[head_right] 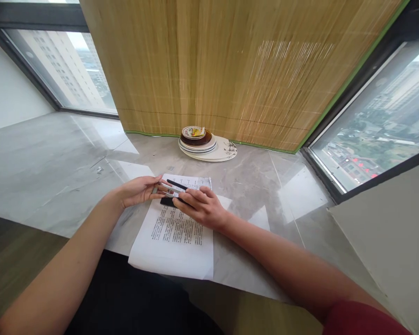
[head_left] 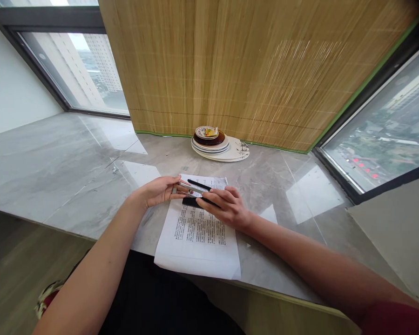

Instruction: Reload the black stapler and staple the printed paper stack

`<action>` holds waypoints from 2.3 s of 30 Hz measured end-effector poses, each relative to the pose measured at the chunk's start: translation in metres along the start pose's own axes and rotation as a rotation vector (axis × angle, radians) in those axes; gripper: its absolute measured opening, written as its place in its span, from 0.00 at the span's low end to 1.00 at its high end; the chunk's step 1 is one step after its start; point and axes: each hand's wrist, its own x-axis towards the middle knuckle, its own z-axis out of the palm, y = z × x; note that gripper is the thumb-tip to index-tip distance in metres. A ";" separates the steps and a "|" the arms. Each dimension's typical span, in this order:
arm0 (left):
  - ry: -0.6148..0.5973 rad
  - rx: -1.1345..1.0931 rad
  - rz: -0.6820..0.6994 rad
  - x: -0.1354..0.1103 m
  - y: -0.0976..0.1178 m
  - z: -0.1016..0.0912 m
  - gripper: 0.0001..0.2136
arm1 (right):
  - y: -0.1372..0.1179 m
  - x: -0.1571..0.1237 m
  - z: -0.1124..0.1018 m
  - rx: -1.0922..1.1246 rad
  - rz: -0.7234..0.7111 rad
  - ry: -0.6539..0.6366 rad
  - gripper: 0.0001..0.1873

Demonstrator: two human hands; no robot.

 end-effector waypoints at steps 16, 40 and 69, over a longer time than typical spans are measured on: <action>0.098 0.008 0.609 -0.013 0.013 0.008 0.14 | 0.020 0.004 0.020 0.447 0.873 -0.120 0.20; 0.204 0.501 0.772 -0.013 0.008 0.031 0.18 | 0.040 0.020 -0.012 0.343 0.514 0.232 0.06; 0.394 1.362 0.733 0.050 0.001 -0.050 0.06 | 0.022 0.001 0.028 0.404 0.539 -0.236 0.17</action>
